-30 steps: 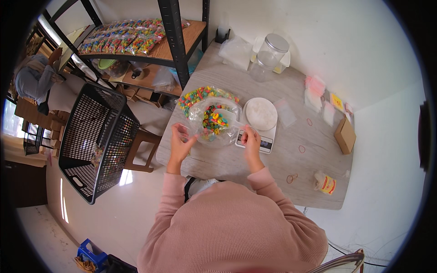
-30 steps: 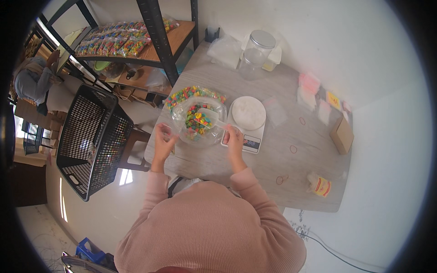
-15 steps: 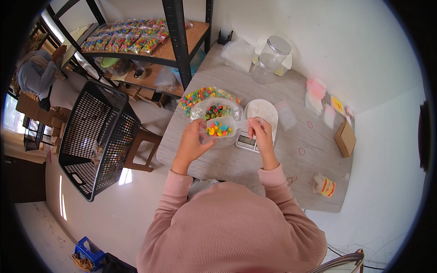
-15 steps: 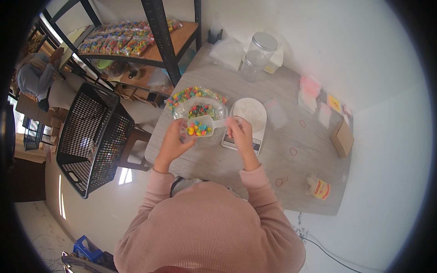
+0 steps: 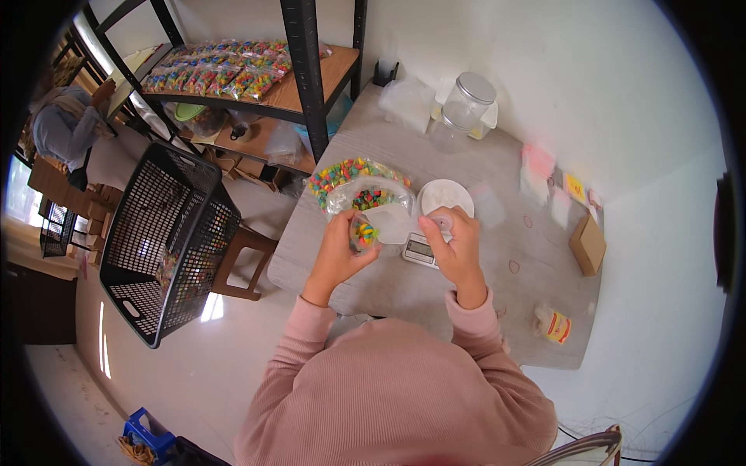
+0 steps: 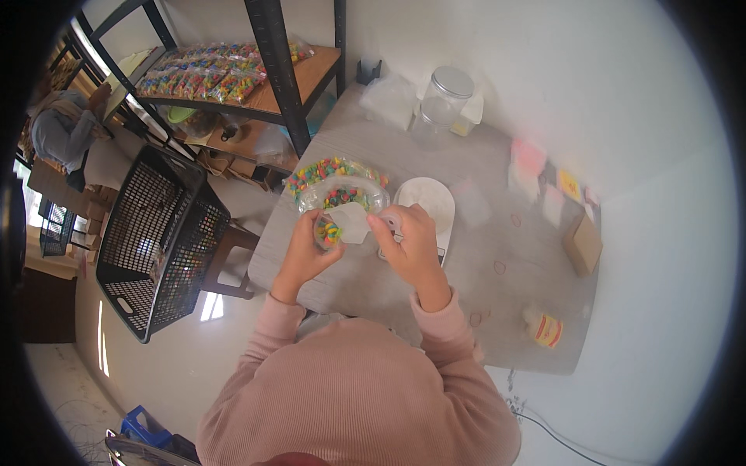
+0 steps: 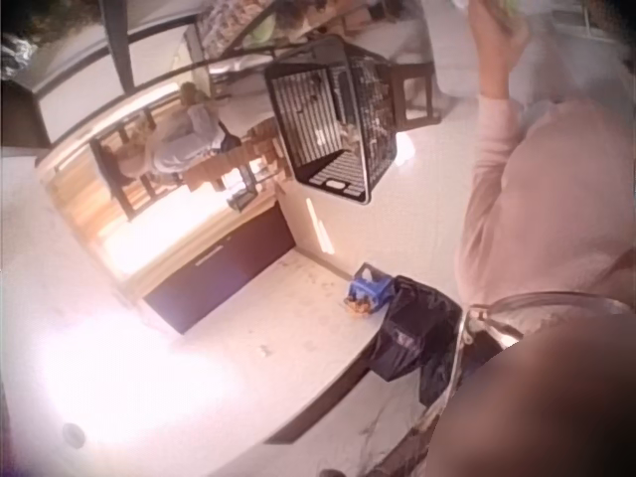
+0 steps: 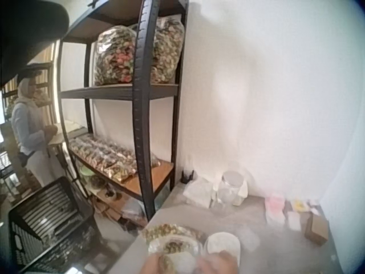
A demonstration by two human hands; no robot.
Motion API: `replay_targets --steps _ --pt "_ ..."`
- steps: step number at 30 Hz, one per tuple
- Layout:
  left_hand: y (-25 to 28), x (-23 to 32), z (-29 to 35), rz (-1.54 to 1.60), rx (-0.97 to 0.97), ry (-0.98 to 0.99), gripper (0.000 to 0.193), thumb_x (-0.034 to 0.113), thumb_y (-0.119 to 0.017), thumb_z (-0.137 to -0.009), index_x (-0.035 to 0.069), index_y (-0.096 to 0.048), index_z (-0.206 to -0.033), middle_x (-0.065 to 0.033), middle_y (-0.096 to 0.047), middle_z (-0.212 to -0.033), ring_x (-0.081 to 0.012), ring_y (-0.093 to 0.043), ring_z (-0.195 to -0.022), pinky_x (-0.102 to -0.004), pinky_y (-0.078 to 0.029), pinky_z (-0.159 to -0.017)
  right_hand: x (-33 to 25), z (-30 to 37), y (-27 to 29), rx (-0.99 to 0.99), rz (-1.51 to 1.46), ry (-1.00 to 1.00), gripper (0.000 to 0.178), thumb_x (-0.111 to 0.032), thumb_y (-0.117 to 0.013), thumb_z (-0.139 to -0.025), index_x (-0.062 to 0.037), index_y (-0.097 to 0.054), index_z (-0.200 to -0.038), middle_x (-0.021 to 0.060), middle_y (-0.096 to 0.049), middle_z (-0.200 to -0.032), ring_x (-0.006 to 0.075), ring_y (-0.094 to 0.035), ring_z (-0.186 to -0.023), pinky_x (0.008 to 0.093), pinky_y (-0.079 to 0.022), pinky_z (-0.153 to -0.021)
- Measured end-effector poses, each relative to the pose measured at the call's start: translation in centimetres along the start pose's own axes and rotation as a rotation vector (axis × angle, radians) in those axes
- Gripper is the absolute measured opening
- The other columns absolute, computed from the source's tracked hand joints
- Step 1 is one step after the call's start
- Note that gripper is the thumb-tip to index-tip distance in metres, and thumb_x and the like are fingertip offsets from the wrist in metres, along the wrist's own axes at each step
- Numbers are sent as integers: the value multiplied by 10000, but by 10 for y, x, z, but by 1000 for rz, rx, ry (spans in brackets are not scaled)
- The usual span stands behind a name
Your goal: The person scoops colorful candies from a large bag into small plastic bags using a scoop and a digital scale. They weigh each portion, adjust the amount as needed, and place the filled bags into a black basket.
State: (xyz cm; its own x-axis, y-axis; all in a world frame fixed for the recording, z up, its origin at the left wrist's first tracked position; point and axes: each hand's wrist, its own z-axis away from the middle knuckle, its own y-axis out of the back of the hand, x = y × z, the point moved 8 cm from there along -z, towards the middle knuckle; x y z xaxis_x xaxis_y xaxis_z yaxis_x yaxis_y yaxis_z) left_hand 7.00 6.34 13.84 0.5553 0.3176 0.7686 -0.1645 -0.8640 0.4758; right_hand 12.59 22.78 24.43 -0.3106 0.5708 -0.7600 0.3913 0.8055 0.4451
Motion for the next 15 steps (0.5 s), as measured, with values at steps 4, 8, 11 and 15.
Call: replay_targets --steps 4,8,11,15 --pt "-2 -9 1 79 -35 49 649 141 -764 -600 -15 -408 -1119 -139 -490 -1023 -259 -509 -954 -332 -416 -818 5 8 -5 -12 -127 -90 129 -135 -628 -778 -24 -607 -716 87 -589 -630 214 -477 -549 310 -380 -555" --pt "-2 -13 3 130 7 74 624 150 -764 -607 2 -413 -1101 -142 -490 -1003 -260 -505 -921 -340 -415 -801 0 12 -10 -33 -32 18 144 -137 -610 -805 -15 -610 -728 72 -599 -636 160 -500 -557 283 -383 -533" --pt "0 -22 8 281 18 166 597 134 -748 -628 7 -405 -1100 -138 -485 -990 -236 -495 -908 -328 -415 -792 25 16 5 197 -325 -131 214 -156 -552 -861 -6 -588 -713 22 -556 -587 76 -479 -535 226 -373 -513" --pt "23 -39 21 285 127 208 543 87 -714 -656 13 -399 -1093 -104 -477 -979 -170 -484 -892 -287 -414 -784 60 18 5 225 -149 -203 202 -153 -552 -867 4 -610 -754 24 -566 -615 77 -496 -549 234 -390 -519"
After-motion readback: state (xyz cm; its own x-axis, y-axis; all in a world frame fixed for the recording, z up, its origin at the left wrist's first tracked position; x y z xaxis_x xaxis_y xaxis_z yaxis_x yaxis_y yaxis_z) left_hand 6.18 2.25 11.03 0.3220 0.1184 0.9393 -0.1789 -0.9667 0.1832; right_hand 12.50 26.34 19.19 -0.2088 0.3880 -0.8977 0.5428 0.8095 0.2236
